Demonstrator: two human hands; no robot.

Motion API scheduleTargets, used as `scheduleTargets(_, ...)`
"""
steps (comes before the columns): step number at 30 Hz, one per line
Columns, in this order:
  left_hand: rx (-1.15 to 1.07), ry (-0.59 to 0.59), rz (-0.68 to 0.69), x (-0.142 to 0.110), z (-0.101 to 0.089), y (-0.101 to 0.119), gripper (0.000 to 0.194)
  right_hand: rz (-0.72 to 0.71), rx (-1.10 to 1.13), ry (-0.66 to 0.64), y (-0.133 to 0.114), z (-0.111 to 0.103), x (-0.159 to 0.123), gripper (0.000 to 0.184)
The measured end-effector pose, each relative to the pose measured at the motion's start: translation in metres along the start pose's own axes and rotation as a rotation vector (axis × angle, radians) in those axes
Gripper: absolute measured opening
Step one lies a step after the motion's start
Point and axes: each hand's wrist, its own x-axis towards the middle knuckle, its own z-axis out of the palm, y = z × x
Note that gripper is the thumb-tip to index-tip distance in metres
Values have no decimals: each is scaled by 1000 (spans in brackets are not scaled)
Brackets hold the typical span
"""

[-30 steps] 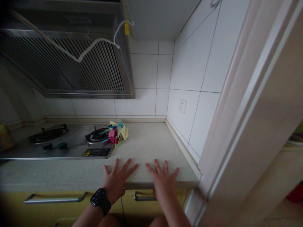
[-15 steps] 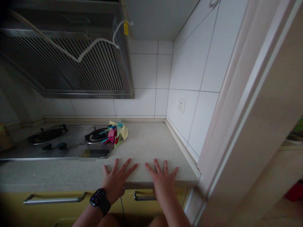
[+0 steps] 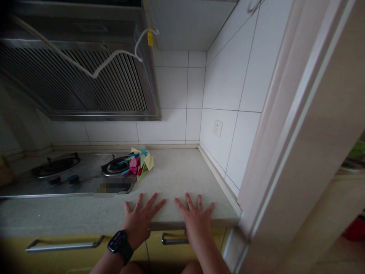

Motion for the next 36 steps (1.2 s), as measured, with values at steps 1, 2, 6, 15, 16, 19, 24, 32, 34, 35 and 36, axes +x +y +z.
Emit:
scheduleTargets(1, 1, 2, 1, 0, 1, 0, 119, 1, 2, 3, 0, 1, 0, 109)
scheduleTargets(2, 1, 3, 3, 0, 1, -1, 119, 1, 5, 5, 0, 1, 0, 108)
scheduleTargets(6, -3, 15, 9, 0, 2, -2, 116, 1, 14, 4, 0, 1, 0, 105)
scheduleTargets(15, 63, -60, -43, -1, -8, 5, 127, -10, 35, 60, 2, 9, -1, 115)
scheduleTargets(16, 57, -59, -40, -1, -8, 5, 126, -10, 38, 71, 2, 11, -1, 116)
scheduleTargets(19, 12, -31, -9, -1, -5, 3, 120, -19, 51, 70, 2, 13, 1, 117)
scheduleTargets(24, -6, -23, -4, -1, -4, 0, 118, -30, 74, 50, 3, 13, 4, 117)
scheduleTargets(32, -14, -44, 7, 2, 11, -4, 151, -56, 89, 99, 6, 22, 5, 128)
scheduleTargets(34, -48, -51, 13, 3, 11, -5, 148, -57, 88, 82, 5, 19, 4, 130)
scheduleTargets(35, -75, -56, 15, 3, 10, -5, 143, -57, 91, 64, 5, 16, 3, 131)
scheduleTargets(36, -105, -59, 18, 3, 7, -5, 136, -59, 98, 46, 4, 12, 2, 131)
